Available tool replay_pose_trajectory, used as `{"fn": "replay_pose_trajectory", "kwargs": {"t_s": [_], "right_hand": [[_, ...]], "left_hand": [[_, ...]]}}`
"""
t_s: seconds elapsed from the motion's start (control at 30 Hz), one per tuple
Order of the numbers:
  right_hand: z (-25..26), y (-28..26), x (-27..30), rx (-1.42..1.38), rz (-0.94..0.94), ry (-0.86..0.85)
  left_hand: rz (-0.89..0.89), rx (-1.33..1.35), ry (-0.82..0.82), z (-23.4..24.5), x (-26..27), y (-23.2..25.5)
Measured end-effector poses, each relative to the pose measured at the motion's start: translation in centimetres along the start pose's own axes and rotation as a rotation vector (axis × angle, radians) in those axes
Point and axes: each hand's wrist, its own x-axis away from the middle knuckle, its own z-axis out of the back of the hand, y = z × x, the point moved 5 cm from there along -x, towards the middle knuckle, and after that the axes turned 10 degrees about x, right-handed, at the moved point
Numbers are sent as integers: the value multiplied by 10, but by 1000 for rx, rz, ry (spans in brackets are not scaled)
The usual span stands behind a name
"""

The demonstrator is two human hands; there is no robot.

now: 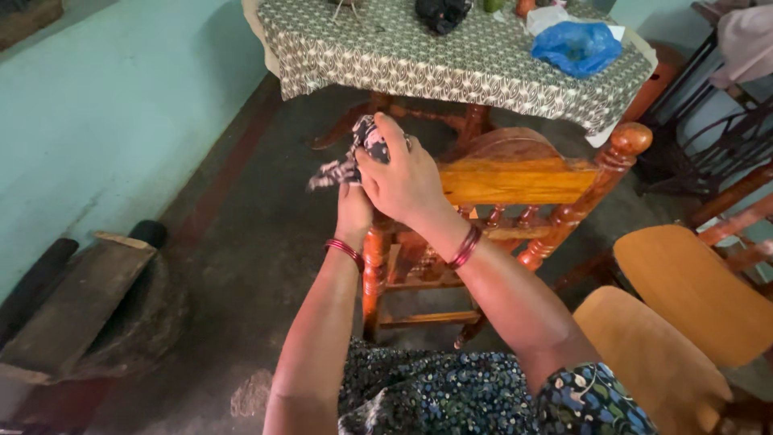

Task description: The person wipes the seat and backrest of a wooden chair using a patterned cloth. They clean the seat surface, the backrest slats, and the vertical spindles, moving around the chair to reach different areas.

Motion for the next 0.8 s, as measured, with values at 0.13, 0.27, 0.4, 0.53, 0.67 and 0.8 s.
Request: {"fn": "replay_pose_trajectory", "kwargs": {"t_s": [0.13, 0.27, 0.4, 0.53, 0.67, 0.8], "right_hand": [[-21, 8, -17, 162, -113, -276], [-33, 45, -41, -283, -348, -547], [-28, 69, -23, -557, -757, -300], [-8, 12, 16, 71, -484, 107], [-7, -26, 4, 370, -214, 93], [-23, -14, -22, 384, -260, -410]], "left_hand": [[46, 141, 82, 13, -4, -31], [-154, -246, 93, 10, -2, -12], [-86, -52, -15, -14, 6, 12], [9, 183, -79, -21, 7, 11], [-12, 85, 20, -8, -2, 2], [10, 187, -39, -15, 3, 4]]}}
